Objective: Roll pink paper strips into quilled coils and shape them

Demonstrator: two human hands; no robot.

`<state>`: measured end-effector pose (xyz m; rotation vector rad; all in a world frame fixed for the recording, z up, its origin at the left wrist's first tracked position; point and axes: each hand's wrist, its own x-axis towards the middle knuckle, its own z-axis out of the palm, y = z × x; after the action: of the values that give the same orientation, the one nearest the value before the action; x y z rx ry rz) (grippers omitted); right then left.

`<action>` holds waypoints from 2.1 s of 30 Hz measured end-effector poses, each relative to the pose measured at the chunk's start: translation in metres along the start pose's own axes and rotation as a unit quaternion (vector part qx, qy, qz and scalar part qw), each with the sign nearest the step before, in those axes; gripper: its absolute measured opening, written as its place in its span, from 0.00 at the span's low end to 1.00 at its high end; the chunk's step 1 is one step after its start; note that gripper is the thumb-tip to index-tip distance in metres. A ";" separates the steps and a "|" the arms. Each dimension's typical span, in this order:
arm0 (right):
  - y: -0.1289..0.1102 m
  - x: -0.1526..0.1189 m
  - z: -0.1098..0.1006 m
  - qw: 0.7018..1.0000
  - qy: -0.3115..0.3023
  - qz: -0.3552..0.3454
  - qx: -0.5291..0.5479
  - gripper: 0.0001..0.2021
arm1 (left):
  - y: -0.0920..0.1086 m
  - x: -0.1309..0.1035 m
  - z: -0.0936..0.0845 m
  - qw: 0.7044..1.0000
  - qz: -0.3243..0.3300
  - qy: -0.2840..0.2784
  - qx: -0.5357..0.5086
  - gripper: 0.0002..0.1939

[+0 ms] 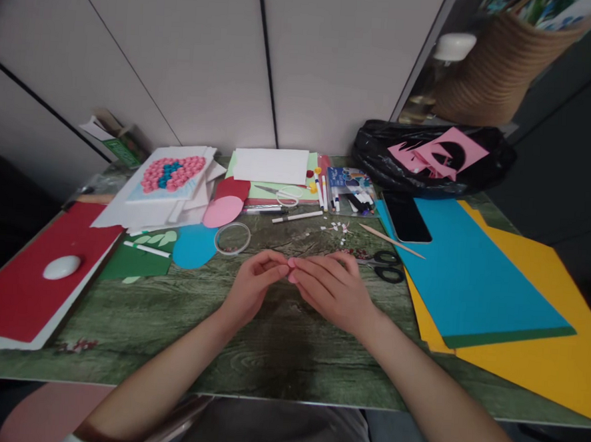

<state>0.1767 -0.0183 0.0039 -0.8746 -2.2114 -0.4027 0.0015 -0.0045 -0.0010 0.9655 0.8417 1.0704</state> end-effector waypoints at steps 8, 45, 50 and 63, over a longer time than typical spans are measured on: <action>0.000 -0.002 0.001 1.000 0.004 -0.014 -0.001 0.12 | 0.002 0.000 0.001 0.999 0.015 0.009 0.038 0.06; 0.002 -0.007 0.003 0.997 0.060 0.025 -0.031 0.14 | 0.005 -0.005 0.004 1.000 -0.007 -0.008 -0.019 0.07; 0.002 -0.004 0.000 0.997 0.066 0.032 -0.038 0.14 | 0.006 -0.006 0.004 0.999 0.001 -0.015 0.037 0.11; 0.006 -0.011 0.000 0.996 0.058 -0.014 -0.062 0.16 | 0.013 -0.008 0.004 0.979 0.082 -0.011 0.186 0.08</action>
<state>0.1865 -0.0193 -0.0041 -0.8625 -2.1113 -0.5950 -0.0008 -0.0111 0.0132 1.3775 0.9775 1.0590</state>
